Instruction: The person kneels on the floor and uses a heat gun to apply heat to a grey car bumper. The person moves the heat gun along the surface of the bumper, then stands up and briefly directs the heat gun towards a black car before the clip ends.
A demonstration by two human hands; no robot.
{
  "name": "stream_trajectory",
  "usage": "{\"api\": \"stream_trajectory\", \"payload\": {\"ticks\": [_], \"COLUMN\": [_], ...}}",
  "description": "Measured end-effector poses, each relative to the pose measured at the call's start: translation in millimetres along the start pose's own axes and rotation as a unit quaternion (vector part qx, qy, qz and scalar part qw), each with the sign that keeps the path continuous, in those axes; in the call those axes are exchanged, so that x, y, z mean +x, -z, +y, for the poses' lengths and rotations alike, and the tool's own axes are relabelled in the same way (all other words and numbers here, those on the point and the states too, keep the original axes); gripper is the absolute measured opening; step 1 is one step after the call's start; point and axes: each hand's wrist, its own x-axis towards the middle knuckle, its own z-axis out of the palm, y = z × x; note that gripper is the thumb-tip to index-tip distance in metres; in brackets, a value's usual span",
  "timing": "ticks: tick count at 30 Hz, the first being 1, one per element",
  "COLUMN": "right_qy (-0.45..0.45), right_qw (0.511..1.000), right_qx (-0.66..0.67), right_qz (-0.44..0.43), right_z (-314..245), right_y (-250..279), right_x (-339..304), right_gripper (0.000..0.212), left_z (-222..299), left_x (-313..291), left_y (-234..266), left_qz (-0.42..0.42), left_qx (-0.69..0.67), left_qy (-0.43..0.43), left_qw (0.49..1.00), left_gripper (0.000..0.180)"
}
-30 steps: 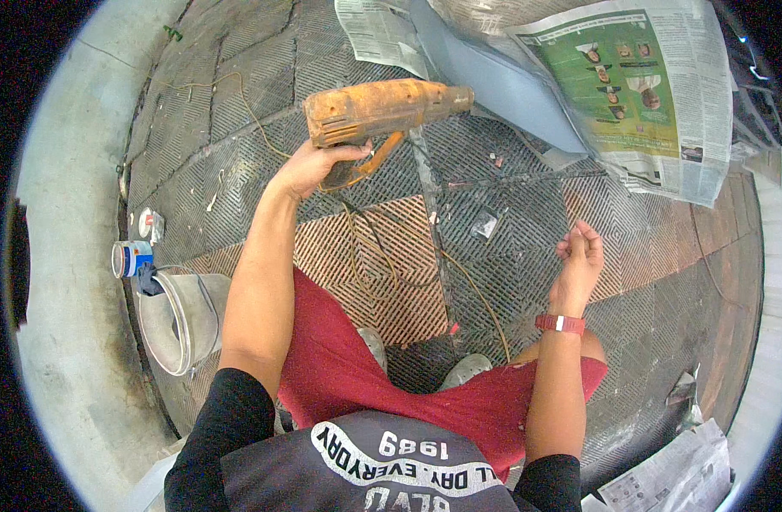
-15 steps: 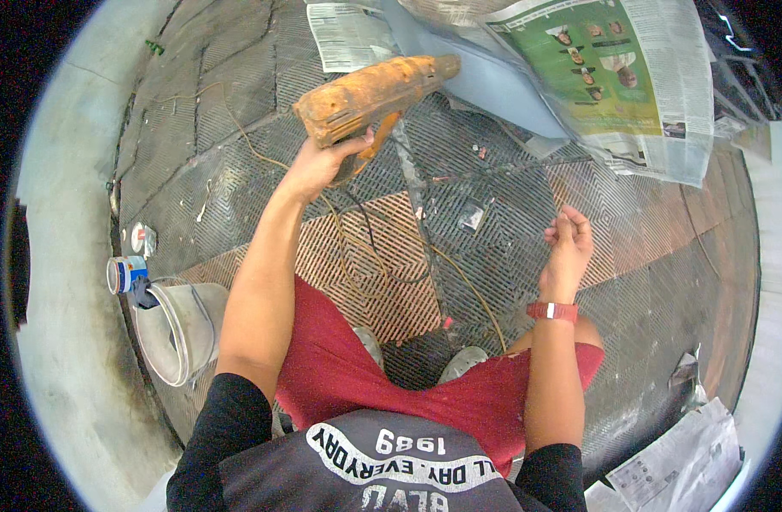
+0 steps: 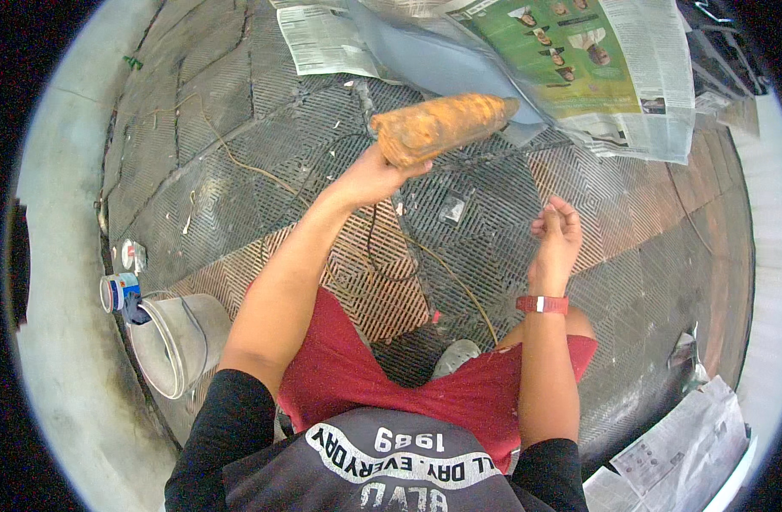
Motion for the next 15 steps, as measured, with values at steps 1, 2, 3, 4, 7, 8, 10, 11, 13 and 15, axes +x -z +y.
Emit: {"api": "stream_trajectory", "payload": {"ticks": [1, 2, 3, 4, 7, 8, 10, 11, 13, 15], "right_qy": [0.002, 0.0, -0.001, -0.003, -0.005, -0.005, -0.007, -0.008, -0.009, -0.006], "right_qw": [1.0, 1.0, 1.0, 1.0, 1.0, 1.0, 1.0, 1.0, 1.0, 1.0], "right_qx": [0.0, -0.002, -0.003, -0.004, -0.003, -0.005, -0.01, -0.009, -0.007, -0.009], "right_qz": [0.0, 0.004, 0.007, 0.01, 0.017, 0.017, 0.018, 0.019, 0.017, 0.024], "right_z": [0, -1, -1, -2, -4, -6, -8, -8, -9, -9], "right_y": [1, 3, 4, 6, 10, 9, 9, 11, 13, 18], "right_x": [0, 0, 0, 0, -2, -3, -5, -4, -3, -3], "right_gripper": [0.016, 0.016, 0.016, 0.016, 0.015, 0.015, 0.015, 0.015, 0.015, 0.015], "left_z": [-5, -5, -5, -5, -2, -6, -17, -22, -35, -28], "left_x": [3, 4, 6, 8, 12, 17, 14, 13, 10, 5], "left_y": [-6, -14, -22, -32, -54, -62, -73, -79, -88, -93], "left_qz": [-0.008, -0.014, -0.016, -0.017, -0.059, -0.068, -0.074, -0.083, -0.096, -0.119], "left_qx": [0.013, 0.011, 0.017, 0.022, 0.045, 0.051, 0.141, 0.146, 0.159, 0.14], "left_qy": [-0.009, -0.025, -0.042, -0.059, -0.053, -0.058, -0.054, -0.056, -0.06, -0.042], "left_qw": [1.0, 1.0, 0.999, 0.998, 0.996, 0.995, 0.986, 0.984, 0.981, 0.982], "left_gripper": [0.053, 0.054, 0.054, 0.053, 0.051, 0.051, 0.053, 0.054, 0.055, 0.058]}}
